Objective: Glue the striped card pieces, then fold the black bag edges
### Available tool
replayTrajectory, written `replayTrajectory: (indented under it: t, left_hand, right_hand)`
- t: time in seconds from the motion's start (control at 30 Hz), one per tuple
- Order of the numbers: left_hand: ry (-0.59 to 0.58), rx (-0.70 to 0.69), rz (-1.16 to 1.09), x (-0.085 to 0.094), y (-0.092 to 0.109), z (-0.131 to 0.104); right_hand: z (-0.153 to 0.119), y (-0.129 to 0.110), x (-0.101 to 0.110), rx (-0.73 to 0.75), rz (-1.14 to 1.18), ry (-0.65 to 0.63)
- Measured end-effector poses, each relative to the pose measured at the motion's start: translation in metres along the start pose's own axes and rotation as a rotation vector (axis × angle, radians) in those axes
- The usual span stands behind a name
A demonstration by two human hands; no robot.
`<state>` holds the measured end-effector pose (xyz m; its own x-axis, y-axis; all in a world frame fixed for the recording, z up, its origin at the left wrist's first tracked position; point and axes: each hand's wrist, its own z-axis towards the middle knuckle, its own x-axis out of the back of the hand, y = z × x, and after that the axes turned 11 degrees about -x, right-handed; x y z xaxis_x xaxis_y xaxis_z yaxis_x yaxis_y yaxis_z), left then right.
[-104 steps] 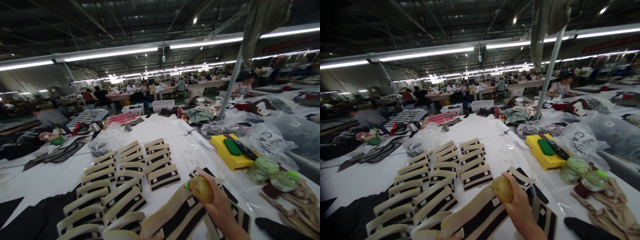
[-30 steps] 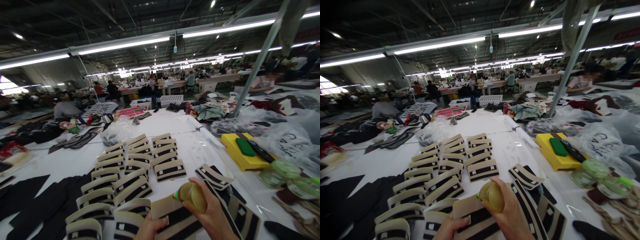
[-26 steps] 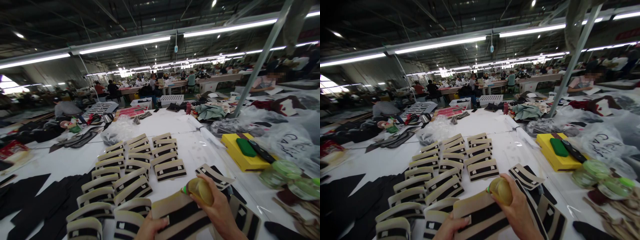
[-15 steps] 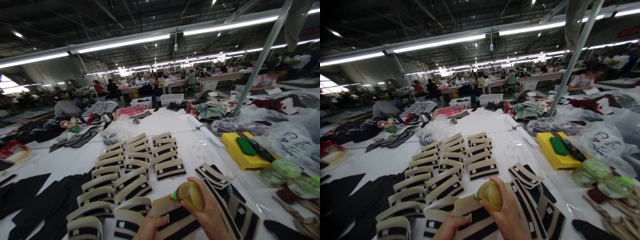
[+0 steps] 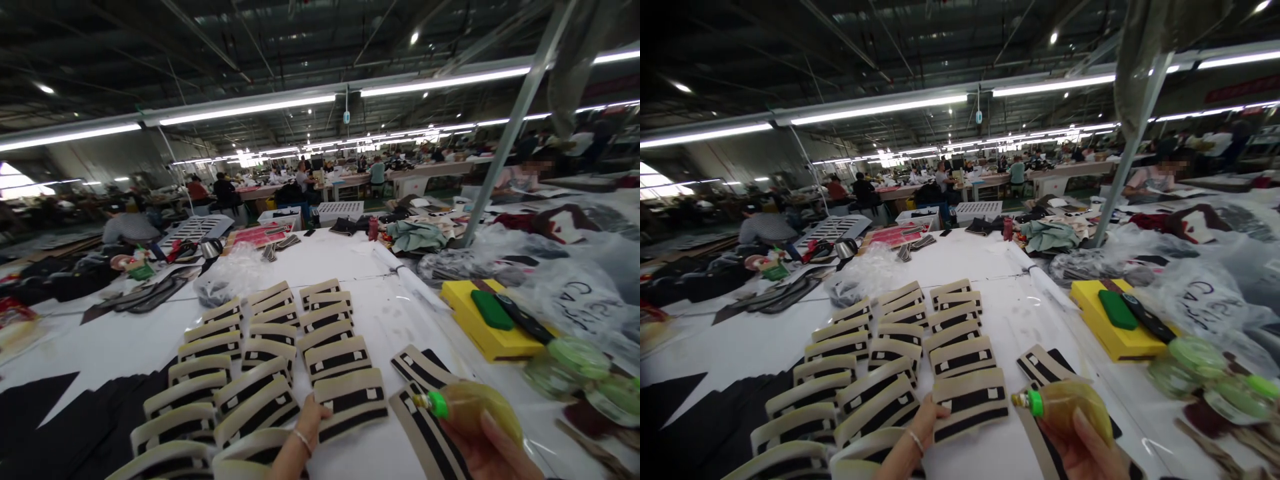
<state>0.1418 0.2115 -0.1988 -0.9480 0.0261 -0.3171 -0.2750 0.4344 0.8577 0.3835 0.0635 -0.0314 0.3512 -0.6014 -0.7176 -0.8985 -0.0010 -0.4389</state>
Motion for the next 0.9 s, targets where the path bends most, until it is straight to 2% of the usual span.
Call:
replayTrajectory:
  t: [0.13,0.23,0.33,0.47,0.5,0.57,0.67,0.77,0.9]
  left_hand:
    - [0.003,-0.089,0.234,0.007,-0.013,0.055]
    - [0.028,-0.194,0.402,0.015,-0.020,0.076]
    - [0.078,-0.331,0.556,0.020,-0.024,0.074]
    - [0.126,-0.551,0.715,0.011,-0.024,0.039]
    - [0.098,-0.599,0.744,0.004,-0.025,0.028]
    - [-0.032,-0.651,0.791,-0.014,-0.031,0.008]
    - [-0.340,-0.627,0.837,-0.053,-0.048,-0.008]
    - [-0.573,-0.601,0.891,-0.100,-0.064,-0.004]
    - [-0.771,-0.661,1.010,-0.171,-0.069,0.006]
  right_hand:
    - [-0.002,-0.004,-0.005,0.006,0.070,0.108]
    - [0.003,-0.008,-0.008,0.018,0.080,0.116]
    - [0.011,-0.018,-0.011,0.061,0.070,0.084]
    - [0.017,-0.039,-0.022,0.198,0.099,0.109]
    - [0.017,-0.045,-0.026,0.232,0.120,0.138]
    - [0.016,-0.056,-0.034,0.276,0.157,0.199]
    - [0.014,-0.070,-0.042,0.313,0.180,0.234]
    - [0.010,-0.080,-0.042,0.334,0.174,0.223]
    - [0.003,-0.089,-0.035,0.384,0.176,0.251]
